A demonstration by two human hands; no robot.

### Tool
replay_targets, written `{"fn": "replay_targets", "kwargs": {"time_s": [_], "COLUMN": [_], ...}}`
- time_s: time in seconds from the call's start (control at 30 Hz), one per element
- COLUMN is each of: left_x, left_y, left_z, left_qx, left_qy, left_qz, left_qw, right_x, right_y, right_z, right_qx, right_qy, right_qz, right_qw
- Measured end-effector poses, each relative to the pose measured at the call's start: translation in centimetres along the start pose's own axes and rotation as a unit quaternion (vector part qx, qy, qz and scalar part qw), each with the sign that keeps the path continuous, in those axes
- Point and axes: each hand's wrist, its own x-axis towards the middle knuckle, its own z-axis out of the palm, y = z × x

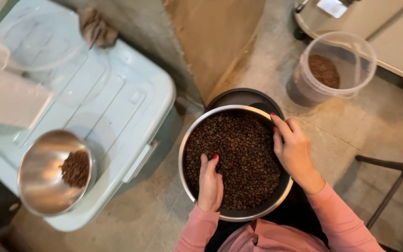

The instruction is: Sorting roasted coffee beans by hand to remove defects and place them in a separate bowl

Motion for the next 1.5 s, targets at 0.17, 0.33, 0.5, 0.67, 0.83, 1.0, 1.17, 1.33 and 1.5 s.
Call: {"fn": "replay_targets", "kwargs": {"time_s": [0.17, 0.33, 0.5, 0.67, 0.83, 1.0, 1.17, 1.33, 1.5], "left_x": [-0.7, 0.3, 0.1, -0.1, -1.2, -0.7, 1.1, 0.9, 1.2], "left_y": [-0.5, -2.3, -1.2, -0.7, 0.4, -0.1, -1.7, -2.0, -2.1], "left_z": [5.8, 8.1, 11.6, 12.6, 14.4, 12.6, 8.0, 7.4, 6.5], "left_qx": [0.011, -0.003, 0.054, 0.075, 0.096, 0.063, 0.068, 0.079, 0.082], "left_qy": [-0.021, -0.038, 0.017, 0.023, 0.040, 0.038, -0.018, -0.012, -0.012], "left_qz": [-0.057, -0.103, -0.169, -0.182, -0.193, -0.192, -0.146, -0.134, -0.128], "left_qw": [0.998, 0.994, 0.984, 0.980, 0.976, 0.979, 0.987, 0.988, 0.988], "right_x": [-1.2, -1.4, -1.3, -1.6, -1.5, -2.0, -2.1, -1.8, -1.2], "right_y": [3.4, 5.6, 6.8, 7.7, 7.4, 7.2, 5.7, 5.3, 4.3], "right_z": [-2.5, -5.1, -6.9, -6.2, -6.1, -5.7, -5.3, -5.2, -5.6], "right_qx": [-0.061, -0.076, -0.086, -0.084, -0.085, -0.082, -0.134, -0.148, -0.107], "right_qy": [0.059, 0.070, 0.010, -0.015, -0.014, -0.021, -0.030, -0.016, 0.041], "right_qz": [0.047, 0.091, 0.137, 0.155, 0.153, 0.146, 0.134, 0.115, 0.081], "right_qw": [0.995, 0.990, 0.987, 0.984, 0.984, 0.986, 0.981, 0.982, 0.990]}}
